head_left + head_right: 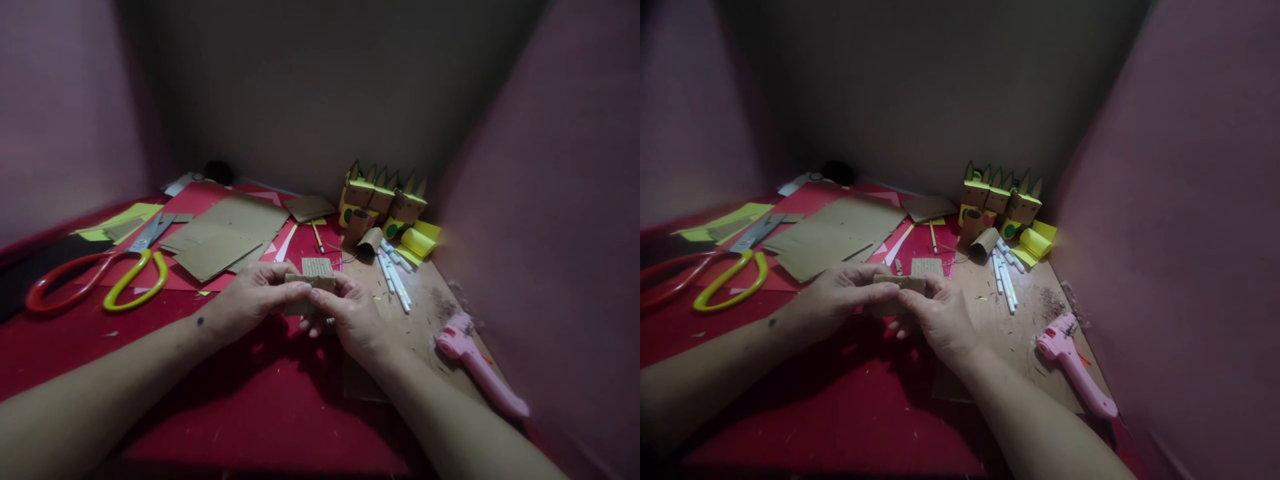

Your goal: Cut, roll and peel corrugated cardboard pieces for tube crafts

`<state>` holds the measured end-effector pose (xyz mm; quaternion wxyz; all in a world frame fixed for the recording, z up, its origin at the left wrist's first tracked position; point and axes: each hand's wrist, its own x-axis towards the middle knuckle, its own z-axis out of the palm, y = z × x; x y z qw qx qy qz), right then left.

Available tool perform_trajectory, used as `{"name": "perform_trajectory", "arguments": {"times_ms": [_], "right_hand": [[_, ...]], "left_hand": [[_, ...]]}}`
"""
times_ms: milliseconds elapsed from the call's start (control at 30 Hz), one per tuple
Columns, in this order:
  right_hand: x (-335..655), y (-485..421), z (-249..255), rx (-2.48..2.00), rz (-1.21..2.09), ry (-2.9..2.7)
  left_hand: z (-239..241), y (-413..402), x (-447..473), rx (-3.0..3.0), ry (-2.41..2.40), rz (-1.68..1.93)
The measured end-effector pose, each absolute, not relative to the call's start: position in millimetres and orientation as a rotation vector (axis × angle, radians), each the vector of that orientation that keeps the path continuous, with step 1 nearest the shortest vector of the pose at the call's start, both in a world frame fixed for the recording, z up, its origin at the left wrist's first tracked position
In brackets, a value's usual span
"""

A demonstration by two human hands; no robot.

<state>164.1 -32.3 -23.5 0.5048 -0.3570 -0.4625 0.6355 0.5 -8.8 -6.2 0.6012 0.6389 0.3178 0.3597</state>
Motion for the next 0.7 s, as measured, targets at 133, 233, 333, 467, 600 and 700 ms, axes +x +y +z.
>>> {"name": "perform_trajectory", "arguments": {"times_ms": [133, 233, 333, 467, 600, 700], "right_hand": [[164.7, -28.4, -27.4, -0.847, 1.595, -1.119], [164.5, -28.2, -29.1, -0.826, 1.588, -1.127], [163.7, -30.8, -28.3, -0.903, 1.499, -1.125], [163.6, -32.9, -27.1, -1.006, 1.449, -1.124], [163.6, -29.4, -29.8, -0.927, 1.523, -1.049], [163.8, -25.3, -31.4, -0.877, 1.598, -0.953]], "left_hand": [[-8.8, -3.2, -4.0, 1.586, 0.911, 0.838], [-10.1, -0.6, -6.2, 1.633, 0.951, 0.788], [-11.9, -0.7, -5.6, 1.657, 0.931, 0.793], [-13.7, -2.1, -3.0, 1.648, 0.925, 0.794], [-11.9, -2.8, -2.0, 1.584, 0.94, 0.794], [-8.1, -3.1, -2.8, 1.569, 0.938, 0.902]]}}
